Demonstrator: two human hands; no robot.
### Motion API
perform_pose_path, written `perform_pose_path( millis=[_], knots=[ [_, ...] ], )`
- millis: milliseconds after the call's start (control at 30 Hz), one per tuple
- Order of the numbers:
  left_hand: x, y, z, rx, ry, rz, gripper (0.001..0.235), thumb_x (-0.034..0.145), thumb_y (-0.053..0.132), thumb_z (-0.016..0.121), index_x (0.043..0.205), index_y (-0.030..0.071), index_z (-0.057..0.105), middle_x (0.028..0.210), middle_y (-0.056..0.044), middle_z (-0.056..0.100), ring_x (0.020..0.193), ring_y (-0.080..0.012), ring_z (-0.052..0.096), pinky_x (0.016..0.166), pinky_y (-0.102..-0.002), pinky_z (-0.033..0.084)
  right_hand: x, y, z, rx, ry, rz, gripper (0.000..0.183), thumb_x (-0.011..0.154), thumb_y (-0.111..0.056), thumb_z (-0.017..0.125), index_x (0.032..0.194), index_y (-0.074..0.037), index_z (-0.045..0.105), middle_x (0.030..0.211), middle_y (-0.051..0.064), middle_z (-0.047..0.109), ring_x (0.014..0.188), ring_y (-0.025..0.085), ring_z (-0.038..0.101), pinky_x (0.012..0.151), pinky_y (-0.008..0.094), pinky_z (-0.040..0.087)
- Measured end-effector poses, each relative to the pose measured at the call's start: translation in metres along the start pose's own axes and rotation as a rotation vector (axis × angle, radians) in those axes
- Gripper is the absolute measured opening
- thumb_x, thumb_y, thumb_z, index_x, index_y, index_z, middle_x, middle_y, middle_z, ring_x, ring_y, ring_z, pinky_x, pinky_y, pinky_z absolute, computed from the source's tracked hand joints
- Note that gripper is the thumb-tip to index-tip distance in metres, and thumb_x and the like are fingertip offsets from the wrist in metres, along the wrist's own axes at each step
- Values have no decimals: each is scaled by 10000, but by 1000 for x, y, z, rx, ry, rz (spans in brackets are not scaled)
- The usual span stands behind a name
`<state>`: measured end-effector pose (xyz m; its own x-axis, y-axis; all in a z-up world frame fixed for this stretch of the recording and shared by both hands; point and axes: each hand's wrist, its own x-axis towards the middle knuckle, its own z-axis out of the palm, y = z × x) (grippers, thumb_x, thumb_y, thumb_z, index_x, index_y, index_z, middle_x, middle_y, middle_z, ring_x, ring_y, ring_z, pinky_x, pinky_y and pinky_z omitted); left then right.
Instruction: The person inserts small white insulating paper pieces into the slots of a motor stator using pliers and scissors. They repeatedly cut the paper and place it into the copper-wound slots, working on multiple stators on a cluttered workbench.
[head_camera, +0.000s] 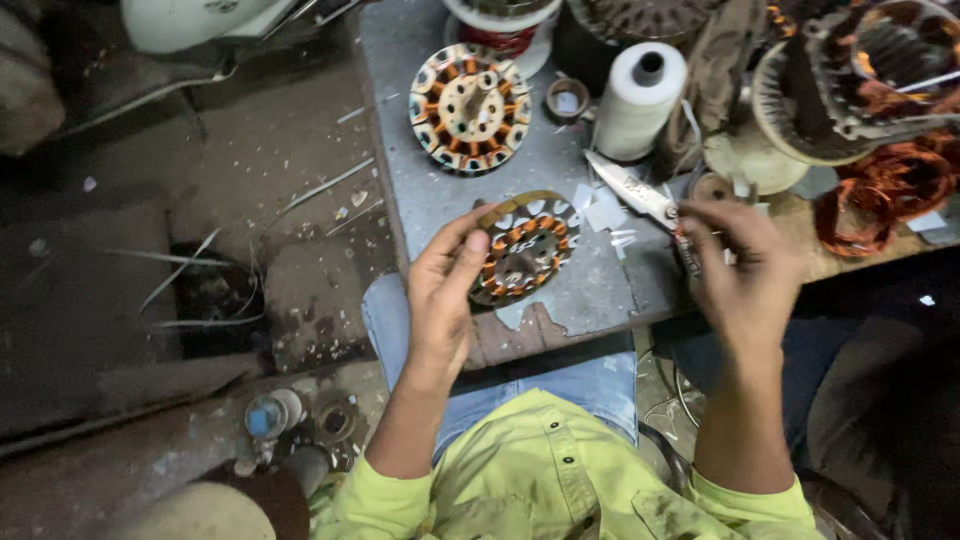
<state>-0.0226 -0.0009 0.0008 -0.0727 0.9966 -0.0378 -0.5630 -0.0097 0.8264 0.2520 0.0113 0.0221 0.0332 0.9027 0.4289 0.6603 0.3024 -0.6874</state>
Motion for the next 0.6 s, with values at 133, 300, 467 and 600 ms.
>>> perform_pose_path(
  millis=[133,300,467,600],
  knots=[
    [7,-11,5,193,112,96,311,971,121,735,1234,-37,684,1086,-84,738,961,-110,684,868,-255,555,2,-9,18,-214,-128,-102,193,947,-76,751,1130,-16,760,1100,139,735,1003,313,698,877,388,542],
    [14,-19,16,402,244,149,260,942,110,795,1144,-36,720,1007,-59,748,890,-87,674,819,-233,556,13,-15,44,-290,-130,-185,226,918,-118,765,1119,-17,751,1100,151,740,1002,357,679,901,423,524],
    [6,0,27,445,226,247,352,924,108,782,1234,-10,664,1161,-78,718,1059,-119,672,951,-265,534,15,-13,45,-217,-145,-195,224,906,-69,757,1126,-28,748,1087,154,742,1005,351,688,906,425,525],
    [-35,8,42,1101,313,810,442,833,31,806,1234,-40,633,1270,-198,608,1174,-312,600,1013,-393,500,6,-17,24,-168,-51,-154,283,897,52,724,1167,-29,742,1101,152,739,1022,324,704,905,390,545]
  ],
)
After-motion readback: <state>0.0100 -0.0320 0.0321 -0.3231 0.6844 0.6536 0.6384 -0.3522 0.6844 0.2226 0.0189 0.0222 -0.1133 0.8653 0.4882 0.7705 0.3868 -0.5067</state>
